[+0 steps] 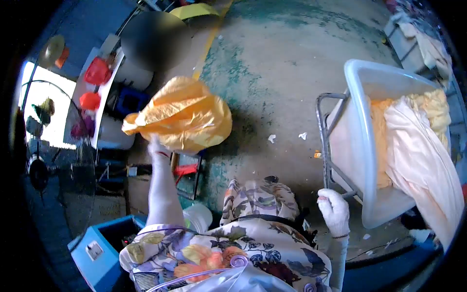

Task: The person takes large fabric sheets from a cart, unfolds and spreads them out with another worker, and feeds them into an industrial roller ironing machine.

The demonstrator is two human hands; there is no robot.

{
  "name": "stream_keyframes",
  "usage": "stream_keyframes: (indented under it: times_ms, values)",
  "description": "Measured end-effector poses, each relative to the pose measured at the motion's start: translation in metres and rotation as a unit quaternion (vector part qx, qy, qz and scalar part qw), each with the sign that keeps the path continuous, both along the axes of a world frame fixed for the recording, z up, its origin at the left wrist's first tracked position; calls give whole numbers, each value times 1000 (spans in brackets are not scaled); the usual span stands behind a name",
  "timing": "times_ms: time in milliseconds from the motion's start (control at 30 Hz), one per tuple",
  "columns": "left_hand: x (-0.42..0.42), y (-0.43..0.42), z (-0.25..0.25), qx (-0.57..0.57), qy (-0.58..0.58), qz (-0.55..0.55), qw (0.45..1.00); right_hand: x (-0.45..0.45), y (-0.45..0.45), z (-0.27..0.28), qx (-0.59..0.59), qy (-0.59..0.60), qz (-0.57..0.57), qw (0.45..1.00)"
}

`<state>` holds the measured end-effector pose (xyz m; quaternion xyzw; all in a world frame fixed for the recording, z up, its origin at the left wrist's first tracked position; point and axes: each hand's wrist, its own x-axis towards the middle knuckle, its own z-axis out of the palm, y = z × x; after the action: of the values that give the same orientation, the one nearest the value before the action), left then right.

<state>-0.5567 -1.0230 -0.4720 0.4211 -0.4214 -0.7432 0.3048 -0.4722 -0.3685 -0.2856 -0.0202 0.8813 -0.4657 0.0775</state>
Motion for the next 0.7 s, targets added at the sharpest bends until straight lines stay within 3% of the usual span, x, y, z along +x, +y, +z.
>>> stream_keyframes:
  times_ms: [33, 67, 133, 200, 233, 267, 300, 333, 400, 467, 600, 633, 700]
  values:
    - [-4, 7, -69, -133, -80, -121, 980, 8, 4, -5, -9, -30, -16, 999]
    - [-1, 42, -113, -162, -198, -236, 937, 15, 12, -16, 36, 15, 7, 999]
    - [-23, 183, -119, 55, -269, -273, 922, 30, 19, -15, 86, -21, 5, 996]
    - [-44, 292, -131, -242, -285, -450, 811, 51, 36, -19, 89, -49, -22, 995]
    - [-45, 359, -72, -288, -188, -437, 831, 64, 46, -21, 86, -24, -33, 995]
    - [-48, 416, -4, -255, -144, -471, 832, 78, 56, -18, 88, 1, -51, 995]
    - [-52, 459, 35, -212, -25, -526, 823, 96, 70, -22, 92, 11, -73, 993]
    - [-47, 498, 65, -155, 90, -577, 797, 116, 82, -24, 93, 0, -99, 991]
    - [-36, 561, 112, -223, 153, -656, 705, 162, 104, -31, 84, -6, -189, 978]
    - [-23, 627, 118, -290, 279, -649, 646, 216, 121, -29, 101, -27, -256, 961]
    - [22, 734, 125, -346, 323, -716, 513, 305, 137, -30, 65, -91, -409, 906]
    - [32, 758, 126, -416, 273, -736, 460, 332, 140, -39, 7, -109, -463, 879]
    - [49, 813, 99, -428, 338, -692, 473, 387, 137, -64, 24, -86, -517, 851]
